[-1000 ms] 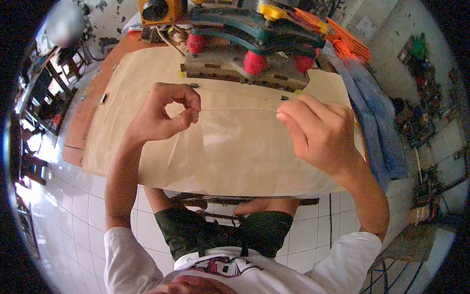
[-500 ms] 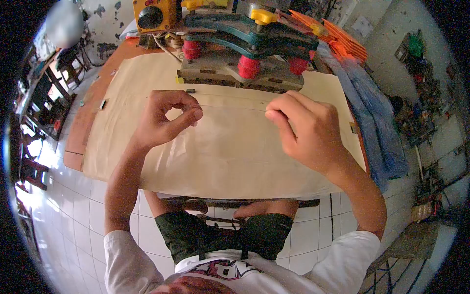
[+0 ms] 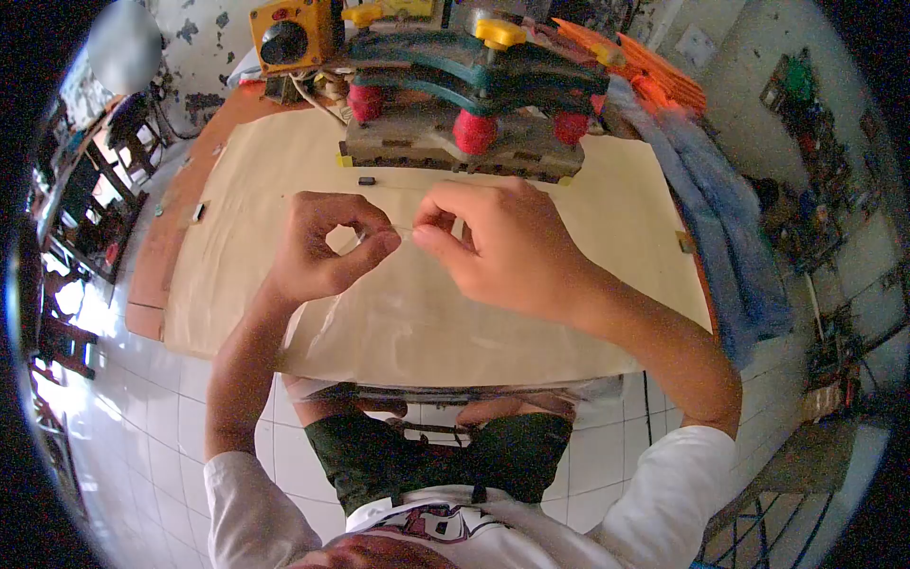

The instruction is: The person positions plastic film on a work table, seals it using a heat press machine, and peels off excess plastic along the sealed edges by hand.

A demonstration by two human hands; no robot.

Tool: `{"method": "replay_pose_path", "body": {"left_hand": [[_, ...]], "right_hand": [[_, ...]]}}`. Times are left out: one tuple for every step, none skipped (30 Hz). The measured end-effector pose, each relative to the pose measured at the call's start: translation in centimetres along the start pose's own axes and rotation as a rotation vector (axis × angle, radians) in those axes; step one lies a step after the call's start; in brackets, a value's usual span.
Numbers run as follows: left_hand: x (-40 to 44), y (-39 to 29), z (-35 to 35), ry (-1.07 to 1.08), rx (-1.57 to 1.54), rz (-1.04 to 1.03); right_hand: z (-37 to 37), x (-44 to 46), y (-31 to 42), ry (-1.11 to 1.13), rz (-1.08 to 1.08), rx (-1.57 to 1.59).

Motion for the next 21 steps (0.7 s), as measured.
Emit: {"method": "replay_pose_path", "body": {"left_hand": [[-0.1, -0.1, 0.0, 0.008, 0.003, -0.004], [-0.2, -0.1, 0.0, 0.008, 0.004, 0.000], [-0.2, 0.0, -0.1, 0.013, 0.018, 0.009], [-0.2, 0.0, -0.1, 0.017, 0.033, 0.018], [-0.2, 0.0, 0.0, 0.015, 0.033, 0.017], [-0.3, -0.1, 0.1, 0.016, 0.029, 0.020], [-0.2, -0.2, 0.2, 0.014, 0.027, 0.017], [-0.1, -0.2, 0.2, 0.011, 0.028, 0.013], [-0.2, -0.3, 0.2, 0.009, 0.035, 0.010], [-0.2, -0.3, 0.2, 0.008, 0.043, 0.006], [-0.2, -0.2, 0.2, 0.008, 0.043, 0.006], [-0.3, -0.2, 0.3, -0.009, 0.038, -0.008], [-0.3, -0.2, 0.4, -0.024, 0.034, -0.023], [-0.4, -0.2, 0.4, -0.022, 0.032, -0.023], [-0.4, -0.2, 0.4, -0.024, 0.028, -0.007], [-0.5, -0.2, 0.4, -0.024, 0.023, 0.009], [-0.5, -0.1, 0.5, -0.022, 0.022, 0.010], [-0.6, 0.0, 0.5, -0.024, 0.014, 0.025], [-0.6, 0.2, 0.6, -0.027, 0.008, 0.038], [-0.6, 0.2, 0.6, -0.026, 0.007, 0.038], [-0.6, 0.2, 0.7, -0.044, -0.019, 0.047]], "right_hand": [[-0.2, 0.3, 0.2, 0.010, -0.013, -0.010], [-0.4, 0.6, 0.2, 0.019, -0.024, -0.020], [-0.7, 0.8, 0.2, 0.020, -0.022, -0.019], [-0.9, 1.0, 0.3, 0.004, 0.022, -0.038], [-1.0, 1.2, 0.6, -0.013, 0.065, -0.058], [-1.1, 1.2, 0.7, -0.012, 0.068, -0.060], [-1.1, 1.3, 0.8, -0.011, 0.061, -0.050], [-1.1, 1.4, 0.8, -0.011, 0.052, -0.036], [-1.2, 1.3, 0.8, -0.009, 0.051, -0.036], [-1.1, 1.3, 0.9, -0.022, 0.074, -0.055], [-1.0, 1.3, 1.0, -0.035, 0.096, -0.073], [-1.0, 1.2, 1.0, -0.034, 0.095, -0.074], [-1.0, 1.1, 1.0, -0.022, 0.088, -0.088], [-1.0, 1.0, 0.9, -0.011, 0.081, -0.102], [-0.9, 0.9, 0.8, -0.012, 0.078, -0.101], [-0.8, 0.7, 0.9, -0.026, 0.095, -0.118], [-0.6, 0.6, 1.0, -0.039, 0.113, -0.135], [-0.5, 0.4, 0.9, -0.039, 0.110, -0.134], [-0.3, 0.3, 0.9, -0.030, 0.095, -0.135], [-0.2, 0.2, 0.8, -0.021, 0.080, -0.136], [0.1, -0.1, 0.8, -0.020, 0.079, -0.136]]}}
Point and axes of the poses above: each hand's wrist, its own x-axis towards the middle knuckle, its own z-axis out of the back of the hand, y = z × x, the point moved 8 cm from there along x, towards the middle knuckle, and after that the axes turned 3 degrees about z, right-handed, at the moved point
